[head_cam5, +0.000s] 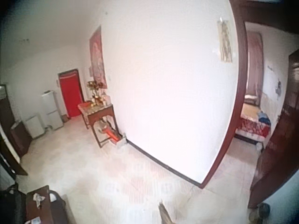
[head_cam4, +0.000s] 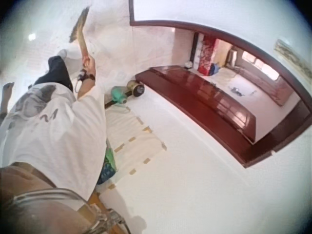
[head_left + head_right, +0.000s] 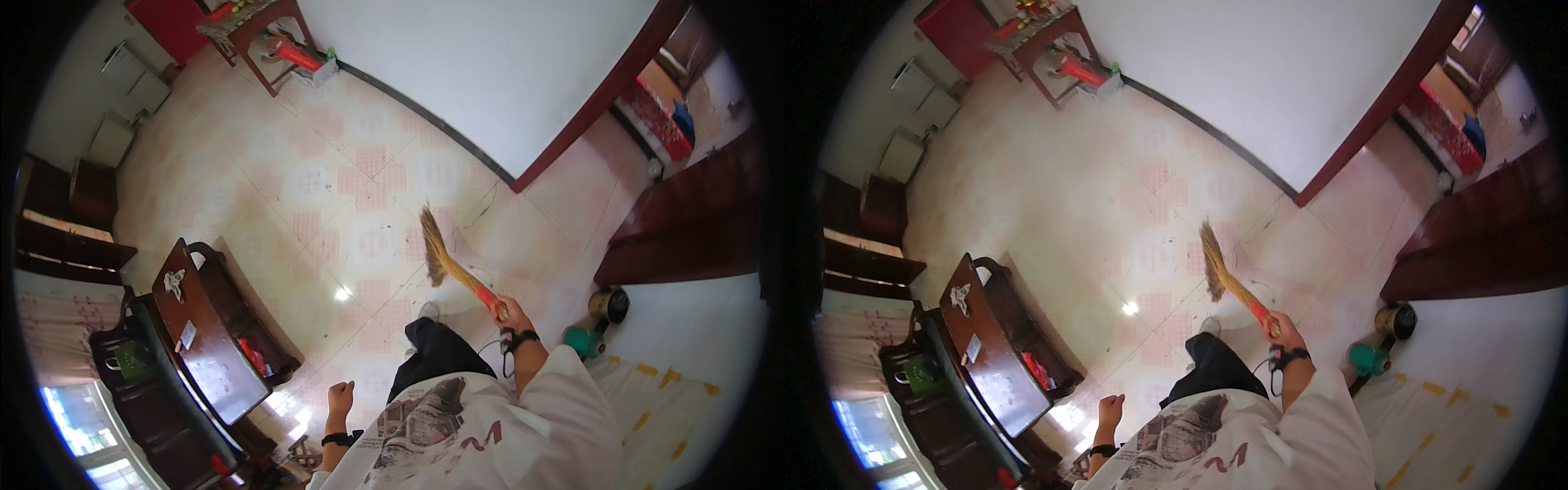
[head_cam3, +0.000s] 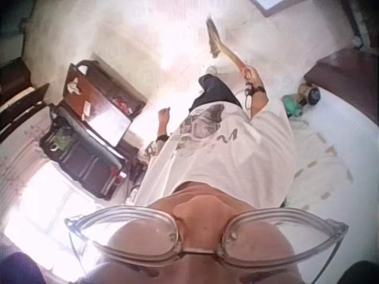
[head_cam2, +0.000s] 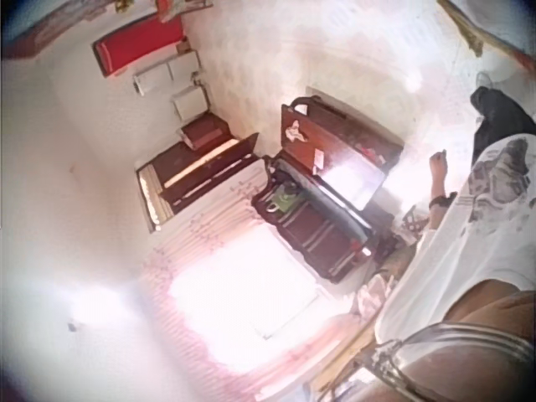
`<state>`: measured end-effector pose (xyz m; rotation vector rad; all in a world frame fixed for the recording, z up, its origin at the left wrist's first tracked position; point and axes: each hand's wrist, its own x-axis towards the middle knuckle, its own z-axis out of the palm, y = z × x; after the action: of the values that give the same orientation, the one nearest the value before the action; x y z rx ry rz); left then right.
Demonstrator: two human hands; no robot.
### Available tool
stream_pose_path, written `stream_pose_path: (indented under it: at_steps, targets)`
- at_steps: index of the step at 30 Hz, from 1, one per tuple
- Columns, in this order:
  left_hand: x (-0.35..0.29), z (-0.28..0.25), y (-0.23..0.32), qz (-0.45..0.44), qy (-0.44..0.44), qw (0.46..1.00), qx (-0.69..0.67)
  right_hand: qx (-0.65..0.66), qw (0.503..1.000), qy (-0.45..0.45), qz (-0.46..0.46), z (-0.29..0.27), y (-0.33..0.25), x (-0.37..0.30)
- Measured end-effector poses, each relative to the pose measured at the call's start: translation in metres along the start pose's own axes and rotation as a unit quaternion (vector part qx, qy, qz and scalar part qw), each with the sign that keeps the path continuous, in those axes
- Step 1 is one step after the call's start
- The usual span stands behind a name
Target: The recorder is sweeping the tiled floor of a living room using a straw broom.
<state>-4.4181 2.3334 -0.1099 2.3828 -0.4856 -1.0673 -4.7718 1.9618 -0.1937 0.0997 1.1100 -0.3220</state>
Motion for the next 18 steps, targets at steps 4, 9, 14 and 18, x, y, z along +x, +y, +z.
stream_pose_path:
  at_steps: [4, 9, 14, 18]
  targets:
    - [0.022, 0.029, -0.033, 0.068, 0.005, 0.998, -0.004, 0.017, 0.999, 0.019, -0.039, -0.054, 0.005, -0.042]
    - [0.001, 0.04, -0.016, 0.084, -0.002, 0.995, 0.046, -0.114, 0.988, 0.074, -0.068, -0.095, 0.012, -0.091]
    - [-0.021, 0.033, 0.037, 0.038, 0.004, 0.999, -0.004, -0.142, 0.973, 0.065, -0.17, -0.24, -0.018, -0.062]
    - [-0.054, 0.036, 0.024, -0.055, 0.092, 0.994, 0.014, -0.124, 0.967, 0.178, -0.131, -0.201, -0.042, -0.012]
